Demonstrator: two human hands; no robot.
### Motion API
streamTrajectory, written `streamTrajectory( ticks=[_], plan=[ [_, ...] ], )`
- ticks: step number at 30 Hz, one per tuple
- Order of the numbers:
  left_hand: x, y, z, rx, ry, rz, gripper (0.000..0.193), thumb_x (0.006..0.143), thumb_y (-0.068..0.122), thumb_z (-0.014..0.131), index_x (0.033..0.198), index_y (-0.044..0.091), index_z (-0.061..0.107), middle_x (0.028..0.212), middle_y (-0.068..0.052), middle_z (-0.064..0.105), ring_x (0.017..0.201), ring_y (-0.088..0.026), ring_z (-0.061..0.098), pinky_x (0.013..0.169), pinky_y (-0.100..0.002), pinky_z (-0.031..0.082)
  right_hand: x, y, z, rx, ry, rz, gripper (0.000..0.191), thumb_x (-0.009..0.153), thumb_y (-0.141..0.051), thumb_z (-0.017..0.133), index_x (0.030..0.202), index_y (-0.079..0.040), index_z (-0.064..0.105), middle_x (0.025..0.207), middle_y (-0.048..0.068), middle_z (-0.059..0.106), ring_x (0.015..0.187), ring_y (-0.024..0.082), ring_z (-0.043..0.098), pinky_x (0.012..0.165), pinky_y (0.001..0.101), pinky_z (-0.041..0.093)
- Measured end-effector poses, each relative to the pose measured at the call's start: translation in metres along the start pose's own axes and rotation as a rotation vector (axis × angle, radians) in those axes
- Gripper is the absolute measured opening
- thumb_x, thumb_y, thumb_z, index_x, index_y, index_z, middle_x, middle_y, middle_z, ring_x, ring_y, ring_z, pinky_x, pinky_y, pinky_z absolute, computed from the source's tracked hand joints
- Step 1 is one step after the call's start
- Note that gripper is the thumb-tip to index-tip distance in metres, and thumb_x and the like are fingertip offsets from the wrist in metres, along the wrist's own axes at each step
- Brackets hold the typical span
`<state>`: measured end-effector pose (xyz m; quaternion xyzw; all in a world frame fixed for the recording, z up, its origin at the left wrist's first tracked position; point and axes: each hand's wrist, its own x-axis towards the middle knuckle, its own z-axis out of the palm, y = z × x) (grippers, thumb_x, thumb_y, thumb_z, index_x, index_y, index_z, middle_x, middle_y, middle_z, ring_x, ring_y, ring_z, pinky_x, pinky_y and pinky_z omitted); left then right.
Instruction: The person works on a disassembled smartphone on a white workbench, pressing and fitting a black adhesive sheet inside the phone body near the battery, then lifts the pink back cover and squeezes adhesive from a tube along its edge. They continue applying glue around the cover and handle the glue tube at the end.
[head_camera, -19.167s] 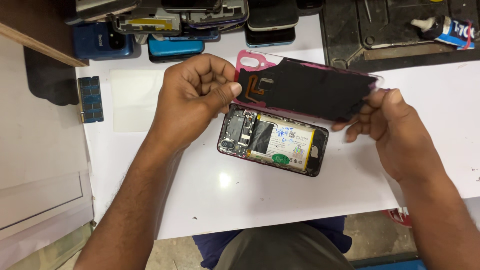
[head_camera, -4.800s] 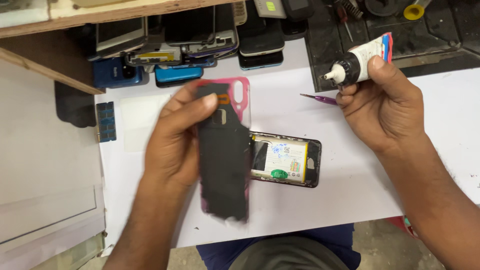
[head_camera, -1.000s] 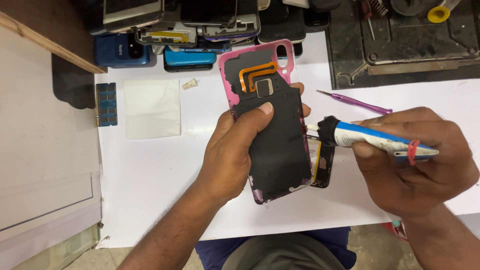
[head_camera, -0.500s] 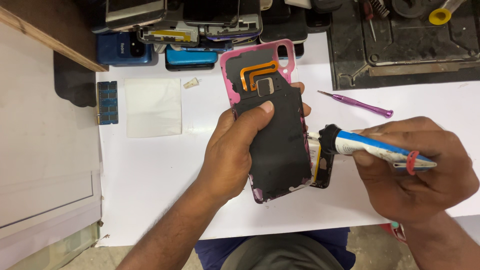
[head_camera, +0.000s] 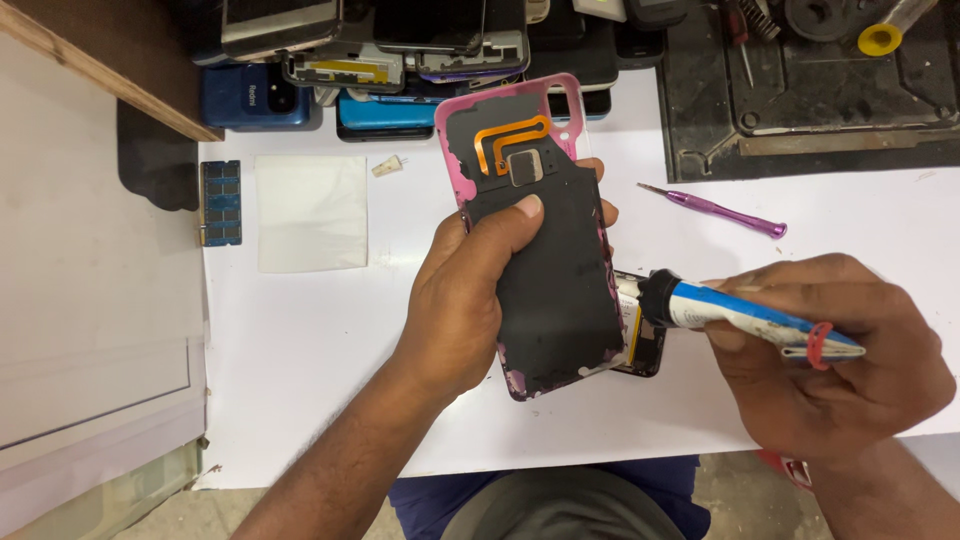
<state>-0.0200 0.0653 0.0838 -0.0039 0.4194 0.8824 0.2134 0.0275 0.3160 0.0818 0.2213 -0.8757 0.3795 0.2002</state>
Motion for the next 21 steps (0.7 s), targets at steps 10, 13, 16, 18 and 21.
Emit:
streamTrajectory(
  ticks=[10, 13, 16, 18, 21],
  plan=[
    [0.0008, -0.0011, -0.0022, 0.002, -0.015, 0.043, 0.052, 0.106, 0.026, 0.043, 0.144, -0.007, 0.055, 0.119, -0.016, 0.070, 0.101, -0.019, 0.067, 0.092, -0.038, 0.060, -0.0042, -0.0057, -0.0045, 0.045, -0.023, 0.059, 0.029, 0.095, 0.000, 0.077, 0.112, 0.005, 0.053, 0.100, 0.021, 0.071, 0.089, 0.019, 0.075, 0.074, 0.0236, 0.062],
    [0.0011, -0.0023, -0.0021, -0.017, -0.002, 0.036, 0.051, 0.105, 0.025, 0.043, 0.144, -0.007, 0.055, 0.119, -0.017, 0.070, 0.101, -0.020, 0.068, 0.091, -0.038, 0.060, -0.0036, -0.0067, -0.0059, 0.046, -0.027, 0.054, 0.030, 0.095, 0.000, 0.077, 0.112, 0.005, 0.053, 0.098, 0.021, 0.071, 0.089, 0.019, 0.075, 0.073, 0.0239, 0.061],
    [0.0017, -0.0028, -0.0021, -0.028, 0.013, 0.027, 0.051, 0.105, 0.025, 0.044, 0.143, -0.007, 0.056, 0.119, -0.018, 0.070, 0.101, -0.020, 0.068, 0.092, -0.038, 0.060, -0.0003, -0.0060, -0.0062, 0.020, -0.023, 0.050, 0.030, 0.091, 0.002, 0.077, 0.107, 0.006, 0.053, 0.097, 0.023, 0.071, 0.087, 0.021, 0.075, 0.071, 0.0256, 0.061],
    [0.0026, -0.0035, -0.0017, -0.049, 0.022, 0.012, 0.051, 0.104, 0.024, 0.044, 0.142, -0.007, 0.055, 0.120, -0.018, 0.071, 0.102, -0.021, 0.069, 0.092, -0.038, 0.060, 0.0018, -0.0047, -0.0053, 0.006, -0.013, 0.055, 0.030, 0.086, 0.003, 0.078, 0.103, 0.008, 0.054, 0.093, 0.025, 0.072, 0.084, 0.023, 0.074, 0.069, 0.0285, 0.059],
    [0.0034, -0.0043, -0.0019, -0.042, 0.034, 0.023, 0.050, 0.104, 0.024, 0.044, 0.141, -0.007, 0.056, 0.119, -0.019, 0.071, 0.101, -0.021, 0.070, 0.092, -0.039, 0.061, 0.0000, -0.0060, -0.0058, 0.036, -0.016, 0.040, 0.029, 0.092, 0.001, 0.077, 0.108, 0.007, 0.054, 0.097, 0.023, 0.071, 0.086, 0.021, 0.074, 0.070, 0.0255, 0.061]
  ],
)
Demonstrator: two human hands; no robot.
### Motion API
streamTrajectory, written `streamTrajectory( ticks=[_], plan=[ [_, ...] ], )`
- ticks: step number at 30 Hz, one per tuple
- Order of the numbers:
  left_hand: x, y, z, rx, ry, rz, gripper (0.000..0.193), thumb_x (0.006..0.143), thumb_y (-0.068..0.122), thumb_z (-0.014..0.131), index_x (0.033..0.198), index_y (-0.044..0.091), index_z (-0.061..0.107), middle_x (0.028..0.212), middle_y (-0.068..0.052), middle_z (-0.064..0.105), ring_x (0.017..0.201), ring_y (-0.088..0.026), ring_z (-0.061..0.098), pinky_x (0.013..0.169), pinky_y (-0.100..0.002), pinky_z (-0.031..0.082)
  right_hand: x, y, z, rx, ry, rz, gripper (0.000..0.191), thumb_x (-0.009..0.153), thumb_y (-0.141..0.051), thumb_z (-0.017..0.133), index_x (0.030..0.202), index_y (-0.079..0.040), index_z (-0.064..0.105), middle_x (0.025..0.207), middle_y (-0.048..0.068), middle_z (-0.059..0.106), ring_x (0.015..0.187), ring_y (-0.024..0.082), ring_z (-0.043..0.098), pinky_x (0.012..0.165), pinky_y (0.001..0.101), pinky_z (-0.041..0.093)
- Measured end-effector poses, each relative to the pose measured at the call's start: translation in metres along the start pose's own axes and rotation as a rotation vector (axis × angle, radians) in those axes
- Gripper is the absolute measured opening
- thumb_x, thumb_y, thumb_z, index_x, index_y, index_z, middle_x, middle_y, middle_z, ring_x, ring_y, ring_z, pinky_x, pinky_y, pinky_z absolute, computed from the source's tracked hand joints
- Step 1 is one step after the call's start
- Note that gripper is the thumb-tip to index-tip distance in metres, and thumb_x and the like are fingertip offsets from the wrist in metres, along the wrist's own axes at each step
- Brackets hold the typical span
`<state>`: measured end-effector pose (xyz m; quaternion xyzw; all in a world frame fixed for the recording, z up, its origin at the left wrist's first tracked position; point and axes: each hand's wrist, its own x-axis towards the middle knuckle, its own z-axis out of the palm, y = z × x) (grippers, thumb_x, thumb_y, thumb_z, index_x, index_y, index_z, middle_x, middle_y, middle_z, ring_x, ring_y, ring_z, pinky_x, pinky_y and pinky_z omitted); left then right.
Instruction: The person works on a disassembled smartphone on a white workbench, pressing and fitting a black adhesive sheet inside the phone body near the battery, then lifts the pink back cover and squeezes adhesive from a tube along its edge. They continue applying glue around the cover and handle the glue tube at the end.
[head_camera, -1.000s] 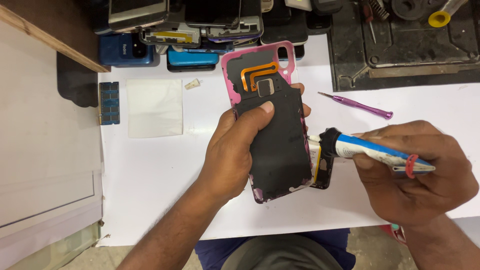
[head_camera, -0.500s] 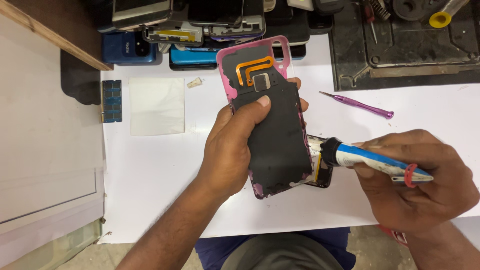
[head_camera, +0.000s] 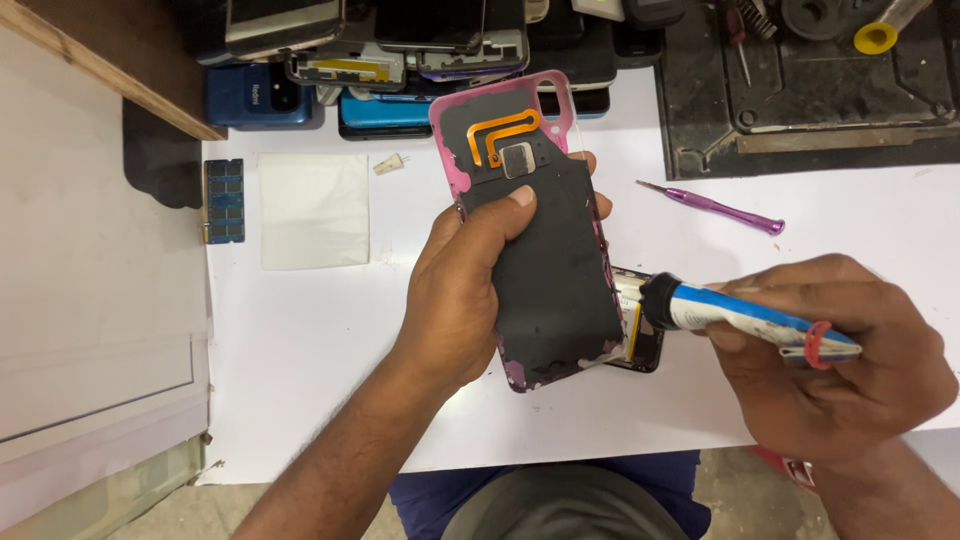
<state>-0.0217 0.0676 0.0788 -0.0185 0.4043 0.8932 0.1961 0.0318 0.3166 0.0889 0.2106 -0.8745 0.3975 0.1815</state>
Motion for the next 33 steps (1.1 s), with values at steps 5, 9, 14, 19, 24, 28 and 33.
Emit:
streamTrajectory(
  ticks=[5, 9, 14, 19, 24, 28, 33],
  plan=[
    [-0.001, 0.000, -0.002, -0.001, -0.010, 0.023, 0.049, 0.106, 0.024, 0.044, 0.140, -0.008, 0.056, 0.120, -0.018, 0.070, 0.098, -0.021, 0.069, 0.089, -0.040, 0.061, -0.006, 0.000, -0.002, -0.010, -0.002, -0.003, 0.028, 0.095, 0.001, 0.077, 0.109, 0.007, 0.054, 0.098, 0.023, 0.071, 0.087, 0.020, 0.075, 0.072, 0.0255, 0.061],
    [-0.001, 0.000, -0.002, -0.010, 0.017, 0.029, 0.049, 0.105, 0.024, 0.043, 0.141, -0.006, 0.056, 0.120, -0.017, 0.070, 0.101, -0.019, 0.069, 0.091, -0.038, 0.061, -0.010, 0.001, -0.003, -0.026, -0.009, -0.004, 0.029, 0.091, 0.001, 0.077, 0.106, 0.009, 0.054, 0.096, 0.024, 0.070, 0.088, 0.022, 0.075, 0.070, 0.0266, 0.062],
    [0.001, -0.002, -0.004, -0.024, -0.007, 0.086, 0.048, 0.106, 0.023, 0.044, 0.142, -0.006, 0.054, 0.121, -0.018, 0.070, 0.103, -0.020, 0.069, 0.093, -0.039, 0.061, -0.012, 0.001, -0.006, -0.034, -0.035, -0.020, 0.030, 0.091, 0.001, 0.077, 0.108, 0.009, 0.054, 0.096, 0.023, 0.070, 0.084, 0.022, 0.075, 0.070, 0.0270, 0.061],
    [0.001, -0.002, -0.006, -0.061, 0.002, 0.098, 0.049, 0.106, 0.024, 0.044, 0.144, -0.006, 0.053, 0.123, -0.019, 0.070, 0.102, -0.020, 0.069, 0.092, -0.040, 0.061, -0.013, -0.002, -0.006, 0.008, -0.025, 0.041, 0.026, 0.088, 0.002, 0.075, 0.102, 0.009, 0.054, 0.090, 0.023, 0.070, 0.081, 0.022, 0.075, 0.064, 0.0269, 0.061],
    [0.001, -0.001, -0.006, -0.040, 0.018, 0.094, 0.052, 0.105, 0.024, 0.042, 0.145, -0.005, 0.053, 0.125, -0.019, 0.070, 0.102, -0.019, 0.069, 0.091, -0.039, 0.061, -0.010, -0.007, -0.006, -0.039, -0.046, -0.002, 0.029, 0.086, 0.003, 0.077, 0.103, 0.011, 0.055, 0.091, 0.025, 0.070, 0.082, 0.025, 0.075, 0.065, 0.0285, 0.061],
    [0.001, -0.002, -0.006, -0.060, 0.007, 0.106, 0.052, 0.106, 0.023, 0.041, 0.146, -0.006, 0.052, 0.126, -0.019, 0.069, 0.105, -0.019, 0.069, 0.094, -0.040, 0.060, -0.012, -0.011, -0.005, -0.071, -0.074, 0.024, 0.034, 0.080, 0.002, 0.079, 0.101, 0.013, 0.054, 0.089, 0.027, 0.069, 0.082, 0.026, 0.075, 0.068, 0.0321, 0.061],
    [0.001, -0.003, -0.007, -0.061, -0.009, 0.123, 0.051, 0.107, 0.024, 0.041, 0.147, -0.007, 0.052, 0.127, -0.019, 0.069, 0.105, -0.019, 0.068, 0.094, -0.039, 0.060, -0.011, -0.009, -0.005, -0.057, -0.068, 0.070, 0.033, 0.081, 0.003, 0.080, 0.101, 0.013, 0.056, 0.091, 0.027, 0.071, 0.080, 0.024, 0.077, 0.066, 0.0312, 0.061]
  ],
)
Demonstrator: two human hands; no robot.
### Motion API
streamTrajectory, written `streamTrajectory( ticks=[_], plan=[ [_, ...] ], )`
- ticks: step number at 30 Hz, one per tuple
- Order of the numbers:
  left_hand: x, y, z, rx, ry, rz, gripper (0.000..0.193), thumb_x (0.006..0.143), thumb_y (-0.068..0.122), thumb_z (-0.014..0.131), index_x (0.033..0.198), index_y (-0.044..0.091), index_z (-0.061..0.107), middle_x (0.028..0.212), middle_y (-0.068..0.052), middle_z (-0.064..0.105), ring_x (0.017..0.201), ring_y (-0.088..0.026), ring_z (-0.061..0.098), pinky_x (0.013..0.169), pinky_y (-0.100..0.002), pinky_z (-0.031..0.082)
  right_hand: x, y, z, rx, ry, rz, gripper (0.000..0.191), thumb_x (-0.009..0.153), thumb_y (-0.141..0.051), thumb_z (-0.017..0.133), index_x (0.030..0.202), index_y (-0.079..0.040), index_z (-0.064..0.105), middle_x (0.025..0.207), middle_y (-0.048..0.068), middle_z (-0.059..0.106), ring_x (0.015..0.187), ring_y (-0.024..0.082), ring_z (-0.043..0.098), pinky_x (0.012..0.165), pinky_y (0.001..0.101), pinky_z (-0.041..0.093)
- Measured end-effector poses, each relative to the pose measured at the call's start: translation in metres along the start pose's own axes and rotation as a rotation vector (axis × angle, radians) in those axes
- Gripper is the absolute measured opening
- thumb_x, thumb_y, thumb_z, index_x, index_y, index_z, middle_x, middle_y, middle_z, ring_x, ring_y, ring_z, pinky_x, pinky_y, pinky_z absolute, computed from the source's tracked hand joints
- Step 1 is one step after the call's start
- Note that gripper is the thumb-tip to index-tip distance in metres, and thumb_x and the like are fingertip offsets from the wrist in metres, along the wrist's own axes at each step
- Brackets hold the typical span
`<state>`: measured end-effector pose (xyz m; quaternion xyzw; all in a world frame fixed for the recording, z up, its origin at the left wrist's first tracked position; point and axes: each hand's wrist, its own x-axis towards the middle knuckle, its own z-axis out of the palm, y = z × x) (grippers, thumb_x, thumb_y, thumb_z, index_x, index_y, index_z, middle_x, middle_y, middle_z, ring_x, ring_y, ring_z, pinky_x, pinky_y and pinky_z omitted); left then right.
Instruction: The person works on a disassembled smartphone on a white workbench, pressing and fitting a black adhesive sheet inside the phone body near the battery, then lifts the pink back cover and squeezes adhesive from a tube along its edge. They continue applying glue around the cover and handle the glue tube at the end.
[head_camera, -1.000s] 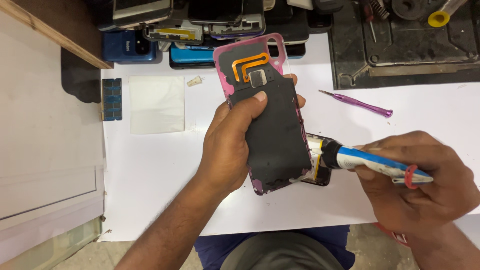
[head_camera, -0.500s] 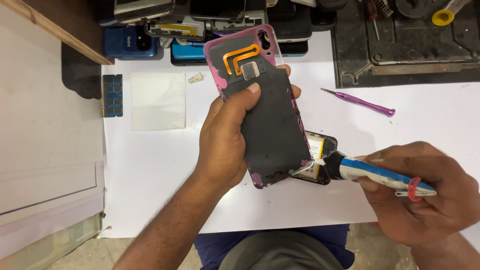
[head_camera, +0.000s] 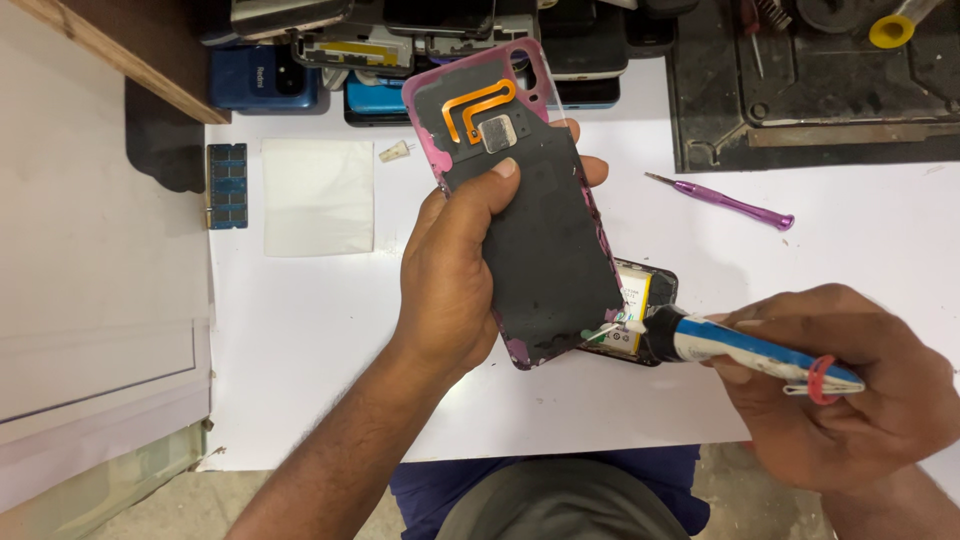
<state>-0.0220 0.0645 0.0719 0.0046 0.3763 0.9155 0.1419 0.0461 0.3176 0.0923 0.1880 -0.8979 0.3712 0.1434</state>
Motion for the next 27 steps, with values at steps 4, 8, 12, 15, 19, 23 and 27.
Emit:
streamTrajectory(
  ticks=[4, 8, 12, 15, 19, 23, 27],
  plan=[
    [-0.001, -0.001, 0.000, 0.004, -0.001, 0.007, 0.052, 0.107, 0.024, 0.040, 0.148, -0.007, 0.051, 0.128, -0.019, 0.069, 0.106, -0.018, 0.068, 0.095, -0.038, 0.060, 0.000, -0.005, 0.003, 0.054, 0.015, -0.002, 0.033, 0.081, 0.002, 0.080, 0.100, 0.012, 0.056, 0.091, 0.026, 0.071, 0.084, 0.026, 0.077, 0.069, 0.0312, 0.063],
    [-0.001, -0.002, 0.000, 0.012, -0.005, 0.010, 0.053, 0.108, 0.025, 0.040, 0.149, -0.007, 0.051, 0.128, -0.019, 0.069, 0.106, -0.018, 0.068, 0.094, -0.038, 0.060, 0.002, -0.011, 0.006, 0.057, -0.028, -0.035, 0.037, 0.077, 0.000, 0.081, 0.100, 0.013, 0.055, 0.088, 0.025, 0.071, 0.085, 0.027, 0.077, 0.071, 0.0331, 0.064],
    [0.000, -0.003, -0.001, 0.022, -0.016, 0.017, 0.053, 0.107, 0.025, 0.040, 0.148, -0.007, 0.051, 0.128, -0.020, 0.069, 0.106, -0.019, 0.068, 0.094, -0.038, 0.060, 0.005, -0.013, 0.008, 0.009, -0.020, -0.014, 0.037, 0.076, 0.003, 0.082, 0.099, 0.013, 0.055, 0.089, 0.027, 0.071, 0.083, 0.028, 0.077, 0.069, 0.0335, 0.063],
    [0.000, -0.004, -0.002, 0.006, -0.014, 0.017, 0.053, 0.107, 0.025, 0.040, 0.149, -0.007, 0.050, 0.128, -0.021, 0.069, 0.106, -0.019, 0.068, 0.094, -0.038, 0.060, 0.006, -0.013, 0.010, 0.019, -0.005, -0.028, 0.035, 0.077, 0.005, 0.081, 0.100, 0.013, 0.056, 0.088, 0.026, 0.071, 0.082, 0.027, 0.076, 0.070, 0.0344, 0.064],
    [-0.001, -0.005, -0.001, -0.003, 0.014, 0.013, 0.053, 0.107, 0.025, 0.041, 0.149, -0.007, 0.051, 0.127, -0.019, 0.069, 0.104, -0.019, 0.068, 0.093, -0.038, 0.060, 0.004, -0.019, 0.013, 0.118, -0.028, -0.013, 0.035, 0.078, 0.003, 0.079, 0.101, 0.010, 0.054, 0.090, 0.024, 0.071, 0.086, 0.026, 0.077, 0.072, 0.0328, 0.064],
    [-0.001, -0.005, -0.001, -0.008, 0.019, 0.019, 0.054, 0.107, 0.027, 0.041, 0.149, -0.006, 0.051, 0.125, -0.018, 0.069, 0.104, -0.019, 0.068, 0.091, -0.038, 0.060, 0.007, -0.020, 0.013, 0.071, -0.046, -0.028, 0.036, 0.077, 0.003, 0.080, 0.101, 0.011, 0.054, 0.089, 0.023, 0.071, 0.085, 0.025, 0.077, 0.072, 0.0326, 0.063],
    [-0.002, -0.004, 0.000, -0.114, 0.028, -0.032, 0.056, 0.109, 0.033, 0.040, 0.148, -0.004, 0.052, 0.122, -0.016, 0.069, 0.103, -0.018, 0.066, 0.090, -0.038, 0.059, 0.009, -0.023, 0.017, 0.070, -0.046, 0.037, 0.037, 0.078, 0.002, 0.081, 0.103, 0.010, 0.055, 0.089, 0.022, 0.072, 0.082, 0.024, 0.077, 0.071, 0.0318, 0.062]
  ],
)
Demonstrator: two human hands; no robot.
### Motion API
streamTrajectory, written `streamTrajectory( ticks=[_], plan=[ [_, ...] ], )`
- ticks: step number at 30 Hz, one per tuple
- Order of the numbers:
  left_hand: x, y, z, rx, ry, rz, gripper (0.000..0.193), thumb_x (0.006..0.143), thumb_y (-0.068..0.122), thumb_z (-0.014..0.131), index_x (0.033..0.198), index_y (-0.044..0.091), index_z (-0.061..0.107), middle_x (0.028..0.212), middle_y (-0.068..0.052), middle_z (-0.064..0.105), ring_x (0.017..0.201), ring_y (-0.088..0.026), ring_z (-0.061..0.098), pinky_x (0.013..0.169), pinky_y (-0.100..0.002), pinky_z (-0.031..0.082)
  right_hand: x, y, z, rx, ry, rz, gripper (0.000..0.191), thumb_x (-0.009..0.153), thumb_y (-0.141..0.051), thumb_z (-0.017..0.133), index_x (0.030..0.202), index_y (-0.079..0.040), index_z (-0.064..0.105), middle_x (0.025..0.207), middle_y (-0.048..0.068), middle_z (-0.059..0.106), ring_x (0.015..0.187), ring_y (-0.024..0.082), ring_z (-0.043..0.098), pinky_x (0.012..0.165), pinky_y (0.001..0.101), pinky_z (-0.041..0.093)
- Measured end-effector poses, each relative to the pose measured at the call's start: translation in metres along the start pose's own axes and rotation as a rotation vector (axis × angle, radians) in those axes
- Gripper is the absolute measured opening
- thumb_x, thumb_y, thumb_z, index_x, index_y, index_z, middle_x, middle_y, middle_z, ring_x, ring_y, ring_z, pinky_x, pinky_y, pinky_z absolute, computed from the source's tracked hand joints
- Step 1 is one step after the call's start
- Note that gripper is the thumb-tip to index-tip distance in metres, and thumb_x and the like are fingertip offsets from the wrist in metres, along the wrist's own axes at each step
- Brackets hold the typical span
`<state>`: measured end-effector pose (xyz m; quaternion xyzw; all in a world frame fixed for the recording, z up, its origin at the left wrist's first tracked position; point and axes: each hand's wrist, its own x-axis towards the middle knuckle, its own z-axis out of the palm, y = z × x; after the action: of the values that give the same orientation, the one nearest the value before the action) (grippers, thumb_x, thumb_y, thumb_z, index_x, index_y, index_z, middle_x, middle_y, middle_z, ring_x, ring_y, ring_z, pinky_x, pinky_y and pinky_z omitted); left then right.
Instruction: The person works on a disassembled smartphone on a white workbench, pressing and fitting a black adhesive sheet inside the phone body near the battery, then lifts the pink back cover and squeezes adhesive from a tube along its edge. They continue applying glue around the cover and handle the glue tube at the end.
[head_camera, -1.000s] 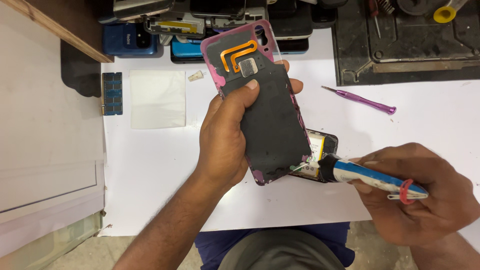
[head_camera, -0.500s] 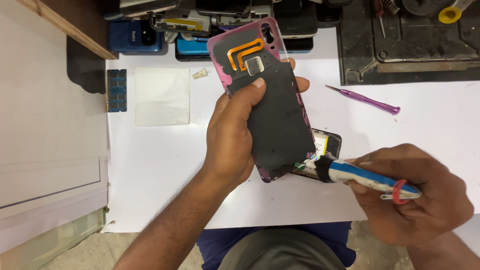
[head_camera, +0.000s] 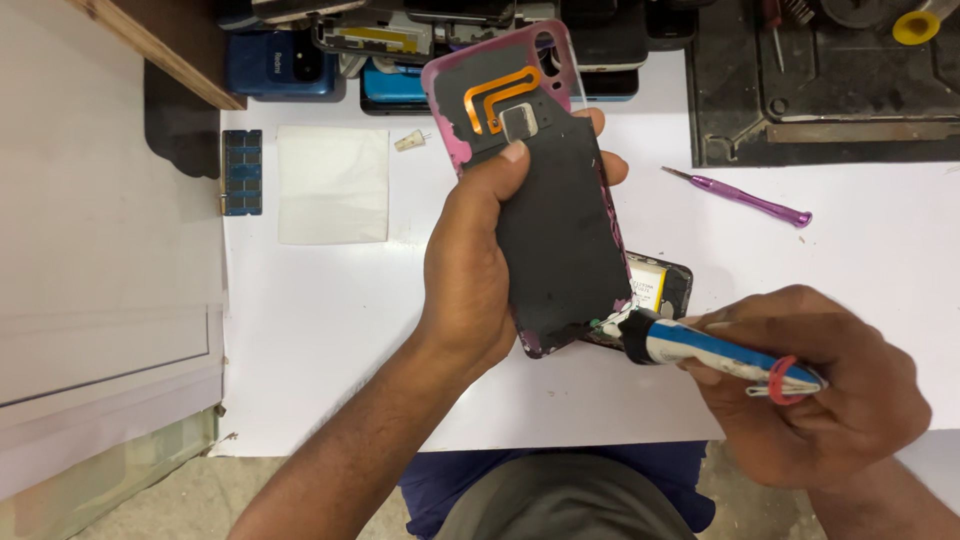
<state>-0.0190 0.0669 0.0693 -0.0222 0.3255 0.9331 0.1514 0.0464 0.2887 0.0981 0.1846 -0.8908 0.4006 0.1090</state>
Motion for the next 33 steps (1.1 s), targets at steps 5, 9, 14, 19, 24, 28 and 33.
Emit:
streamTrajectory(
  ticks=[5, 9, 14, 19, 24, 28, 33],
  plan=[
    [0.000, 0.000, 0.001, -0.058, -0.023, 0.029, 0.068, 0.110, 0.048, 0.037, 0.147, -0.006, 0.052, 0.117, -0.018, 0.067, 0.108, -0.023, 0.066, 0.093, -0.042, 0.059, -0.002, -0.007, 0.011, 0.082, -0.006, -0.049, 0.034, 0.079, 0.000, 0.080, 0.102, 0.008, 0.057, 0.090, 0.021, 0.072, 0.084, 0.023, 0.078, 0.073, 0.0324, 0.063],
    [-0.002, -0.001, 0.000, -0.036, -0.038, 0.092, 0.077, 0.109, 0.057, 0.033, 0.147, -0.007, 0.052, 0.116, -0.018, 0.065, 0.109, -0.028, 0.069, 0.093, -0.045, 0.059, 0.000, -0.011, 0.018, 0.164, -0.058, -0.050, 0.030, 0.078, 0.001, 0.078, 0.101, 0.006, 0.059, 0.093, 0.022, 0.073, 0.084, 0.023, 0.080, 0.071, 0.0307, 0.064],
    [-0.003, -0.005, -0.005, -0.045, -0.064, 0.120, 0.081, 0.111, 0.063, 0.028, 0.142, -0.008, 0.052, 0.111, -0.017, 0.064, 0.102, -0.029, 0.070, 0.094, -0.046, 0.059, 0.001, -0.015, 0.023, 0.169, -0.038, -0.071, 0.031, 0.078, 0.001, 0.077, 0.102, 0.007, 0.058, 0.091, 0.021, 0.073, 0.084, 0.023, 0.078, 0.071, 0.0309, 0.063],
    [-0.002, -0.007, -0.008, -0.090, -0.056, 0.095, 0.092, 0.108, 0.072, 0.024, 0.143, -0.008, 0.053, 0.112, -0.017, 0.065, 0.100, -0.028, 0.070, 0.094, -0.044, 0.059, 0.003, -0.013, 0.024, 0.161, -0.021, -0.085, 0.032, 0.080, 0.002, 0.078, 0.104, 0.006, 0.057, 0.091, 0.020, 0.073, 0.083, 0.022, 0.079, 0.072, 0.0319, 0.063],
    [-0.001, -0.006, -0.009, -0.101, -0.041, 0.071, 0.102, 0.101, 0.080, 0.021, 0.144, -0.007, 0.053, 0.113, -0.015, 0.066, 0.103, -0.027, 0.069, 0.094, -0.043, 0.059, -0.001, -0.014, 0.028, 0.134, -0.061, -0.134, 0.030, 0.078, 0.002, 0.078, 0.101, 0.004, 0.059, 0.090, 0.021, 0.073, 0.084, 0.024, 0.078, 0.071, 0.0324, 0.062],
    [-0.001, -0.005, -0.008, -0.130, -0.036, 0.065, 0.104, 0.101, 0.081, 0.019, 0.144, -0.007, 0.054, 0.114, -0.016, 0.066, 0.103, -0.028, 0.069, 0.094, -0.044, 0.058, -0.001, -0.010, 0.027, 0.145, 0.005, -0.073, 0.032, 0.081, 0.001, 0.079, 0.104, 0.006, 0.056, 0.091, 0.020, 0.073, 0.083, 0.022, 0.078, 0.072, 0.0317, 0.062],
    [-0.001, -0.003, -0.007, -0.131, -0.025, 0.053, 0.104, 0.100, 0.080, 0.019, 0.148, -0.005, 0.055, 0.120, -0.017, 0.067, 0.104, -0.027, 0.068, 0.095, -0.043, 0.058, 0.001, -0.006, 0.027, 0.119, 0.023, -0.101, 0.036, 0.080, -0.001, 0.081, 0.105, 0.009, 0.056, 0.091, 0.021, 0.073, 0.082, 0.023, 0.076, 0.072, 0.0334, 0.062]
  ],
)
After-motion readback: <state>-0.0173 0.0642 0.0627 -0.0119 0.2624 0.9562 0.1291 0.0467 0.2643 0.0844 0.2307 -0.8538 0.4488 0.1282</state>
